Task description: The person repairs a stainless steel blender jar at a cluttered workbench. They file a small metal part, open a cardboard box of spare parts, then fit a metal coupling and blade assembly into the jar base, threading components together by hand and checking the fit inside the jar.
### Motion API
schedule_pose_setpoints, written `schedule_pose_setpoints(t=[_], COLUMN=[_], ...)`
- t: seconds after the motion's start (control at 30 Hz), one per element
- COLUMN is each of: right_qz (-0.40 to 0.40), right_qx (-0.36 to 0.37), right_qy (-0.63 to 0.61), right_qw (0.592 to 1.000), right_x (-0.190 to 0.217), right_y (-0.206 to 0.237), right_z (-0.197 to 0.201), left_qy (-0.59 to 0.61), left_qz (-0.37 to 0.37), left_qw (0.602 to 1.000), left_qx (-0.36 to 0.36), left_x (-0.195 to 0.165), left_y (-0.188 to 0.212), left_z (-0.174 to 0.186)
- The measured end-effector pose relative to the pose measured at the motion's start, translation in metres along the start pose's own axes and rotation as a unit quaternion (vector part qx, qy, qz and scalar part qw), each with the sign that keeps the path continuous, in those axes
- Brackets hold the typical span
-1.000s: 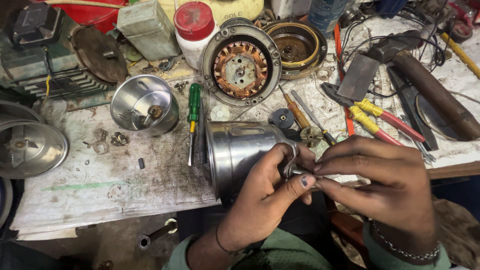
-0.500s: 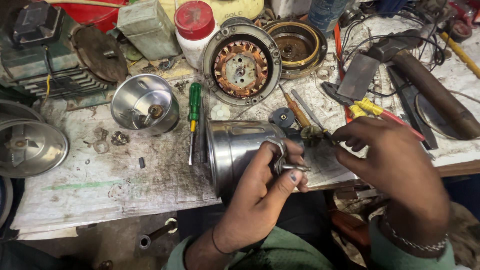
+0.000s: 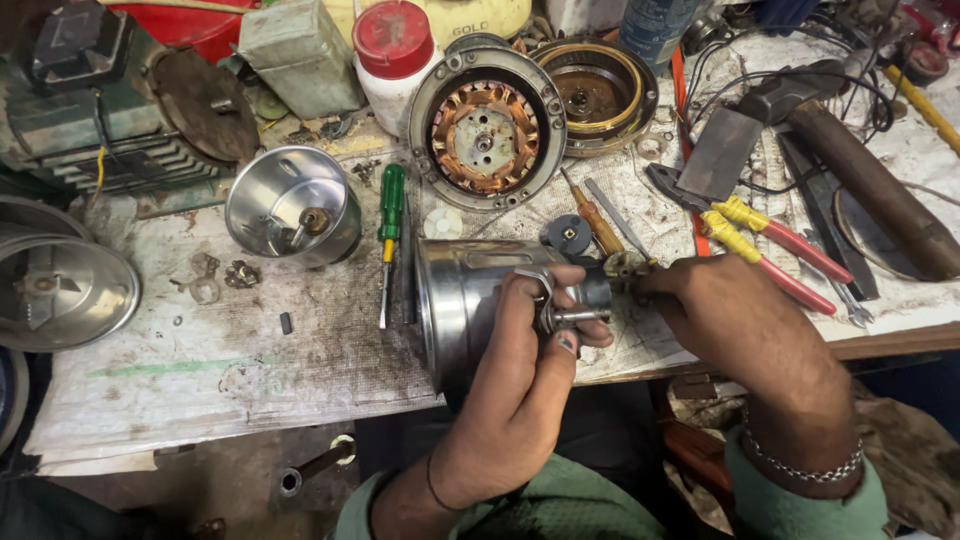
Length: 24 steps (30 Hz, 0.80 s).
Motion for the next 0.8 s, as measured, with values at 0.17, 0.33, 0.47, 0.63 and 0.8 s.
schedule_pose_setpoints(t=[0.17, 0.33, 0.47, 0.63, 0.8], right_qz=[0.008, 0.101, 0.126, 0.116, 0.083], right_qx=[-0.021, -0.148, -0.178, -0.200, -0.178], right_qy=[0.007, -0.218, -0.227, -0.243, -0.327], right_qw=[1.000, 0.959, 0.949, 0.942, 0.924], right_x=[0.018, 0.050, 0.062, 0.055, 0.044], right_y=[0.001, 0.024, 0.028, 0.028, 0.031], right_z=[0.023, 0.055, 0.049, 0.046, 0.043], left_qy=[-0.014, -0.053, -0.146, -0.165, -0.113], left_qz=[0.016, -0.022, -0.075, -0.101, -0.021], left_qw=[1.000, 0.998, 0.986, 0.981, 0.993], left_qx=[-0.009, -0.005, -0.005, 0.027, 0.036], left_x=[-0.001, -0.006, -0.013, -0.024, -0.027], left_y=[-0.003, -0.004, -0.002, -0.001, 0.003], left_z=[-0.001, -0.002, -0.004, -0.002, 0.006])
Point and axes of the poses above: each hand's wrist, its own y-axis away from the middle knuckle, its own z-axis out of the back of the hand, x = y × z, the point moved 5 cm from there along -y, towards the middle knuckle, and after that the axes turned 5 degrees about -x, right-handed, at the moved point
